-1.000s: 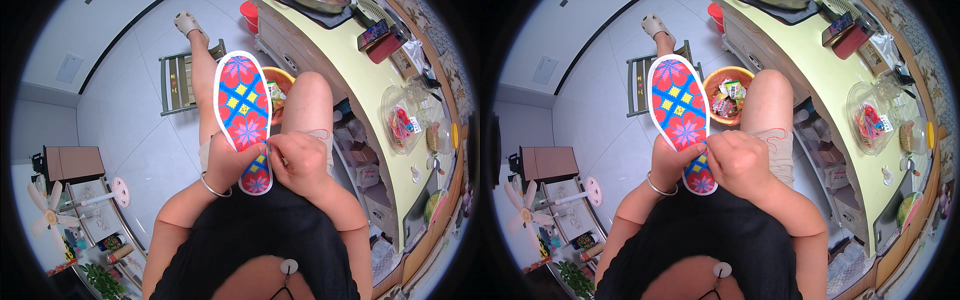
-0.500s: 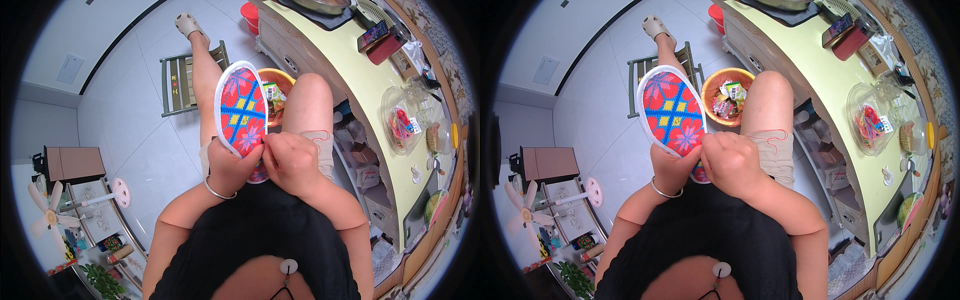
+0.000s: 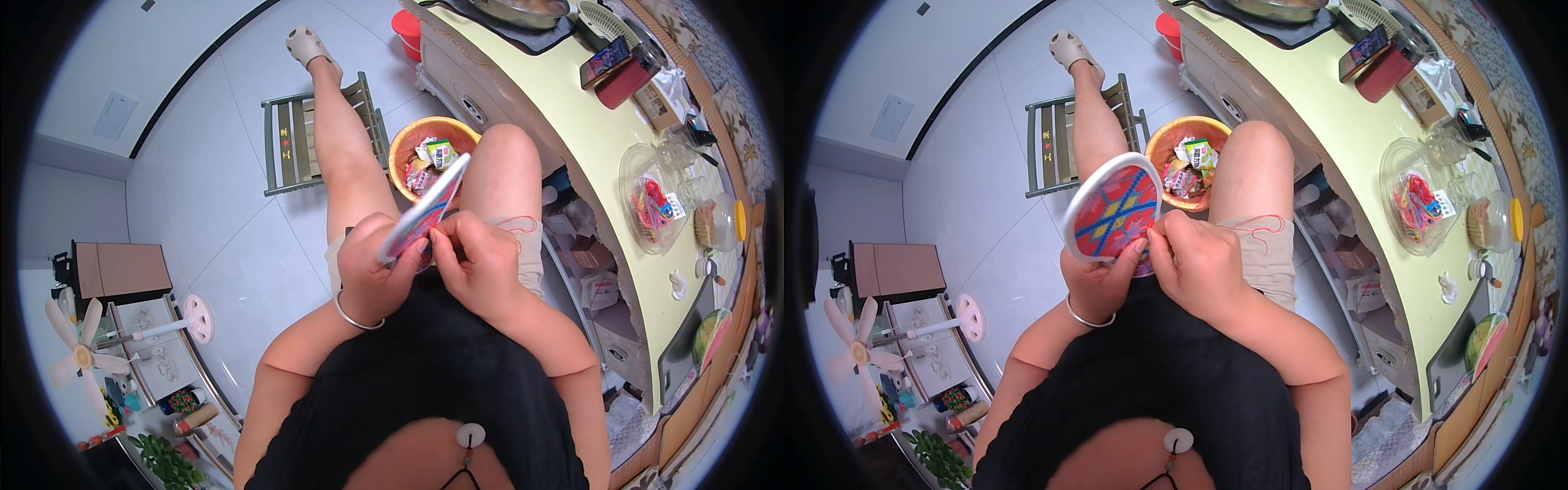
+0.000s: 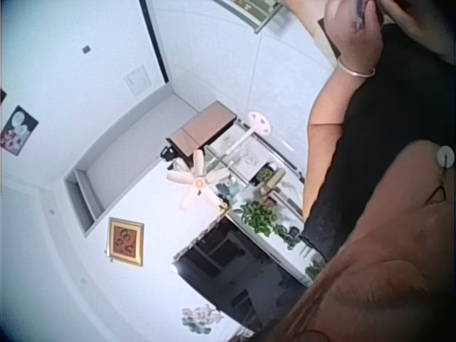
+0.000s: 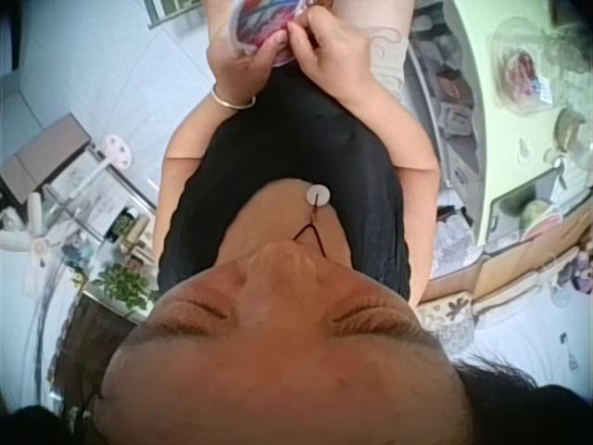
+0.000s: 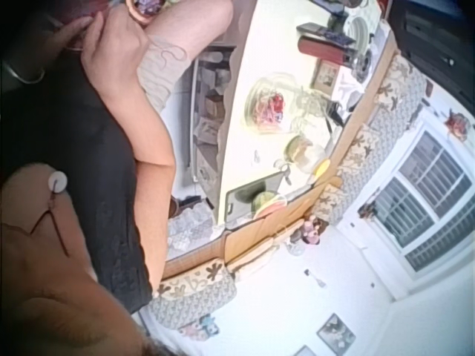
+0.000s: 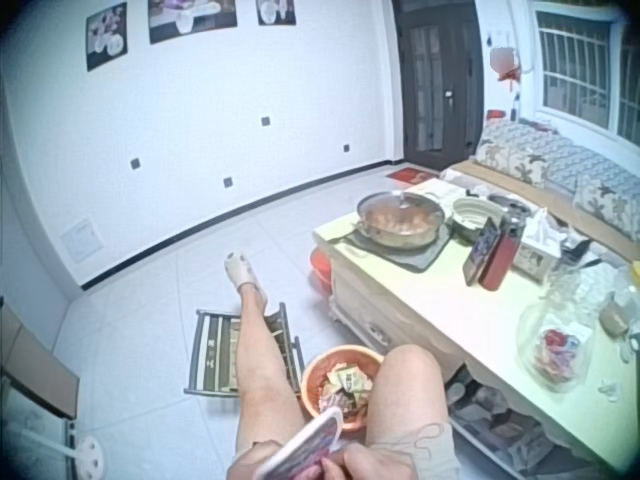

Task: The person sews a colorful embroidered shoe insole by hand using a needle and red thread, pulling the thread through the material and adjusting the insole in their lap.

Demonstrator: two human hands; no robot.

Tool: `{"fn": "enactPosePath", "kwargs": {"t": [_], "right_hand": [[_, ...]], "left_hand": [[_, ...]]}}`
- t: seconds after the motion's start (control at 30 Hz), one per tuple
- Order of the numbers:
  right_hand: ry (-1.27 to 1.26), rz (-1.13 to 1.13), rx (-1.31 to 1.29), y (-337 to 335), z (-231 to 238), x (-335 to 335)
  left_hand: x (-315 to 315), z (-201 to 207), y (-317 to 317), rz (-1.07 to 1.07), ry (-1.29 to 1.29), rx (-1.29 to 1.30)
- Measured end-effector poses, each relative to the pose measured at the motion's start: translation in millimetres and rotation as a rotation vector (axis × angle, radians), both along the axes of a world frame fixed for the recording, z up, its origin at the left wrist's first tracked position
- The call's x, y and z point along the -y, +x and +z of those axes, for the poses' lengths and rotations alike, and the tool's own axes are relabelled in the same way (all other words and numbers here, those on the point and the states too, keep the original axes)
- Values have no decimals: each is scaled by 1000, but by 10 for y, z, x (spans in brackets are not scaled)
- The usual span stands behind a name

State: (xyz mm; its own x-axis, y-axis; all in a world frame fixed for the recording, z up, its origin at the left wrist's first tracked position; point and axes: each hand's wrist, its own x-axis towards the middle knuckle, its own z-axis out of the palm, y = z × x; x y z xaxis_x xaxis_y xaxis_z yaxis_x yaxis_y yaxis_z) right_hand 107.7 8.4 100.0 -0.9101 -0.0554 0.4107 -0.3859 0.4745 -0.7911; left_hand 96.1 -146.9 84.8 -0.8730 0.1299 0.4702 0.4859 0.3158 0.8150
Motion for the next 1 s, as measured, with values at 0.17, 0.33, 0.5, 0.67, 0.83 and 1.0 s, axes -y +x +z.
{"fn": "enactPosePath", "kwargs": {"t": [0.17,0.33,0.5,0.67,0.83,1.0], "right_hand": [[-254,-42,109,-117,102,-158],[-1011,336,818,-177,-15,-189],[-1332,401,958,-163,-103,-137],[-1552,198,676,-509,-387,-524],[-1858,81,267,-311,-126,-1553],[-1663,-137,-77,492,-484,-4033]], "left_hand": [[129,90,-26,-118,360,364],[183,145,-124,-356,436,606],[170,135,-183,-472,602,718],[168,181,-160,-536,730,752],[398,228,-347,-389,982,689],[1234,-24,-575,-81,1030,609]]}}
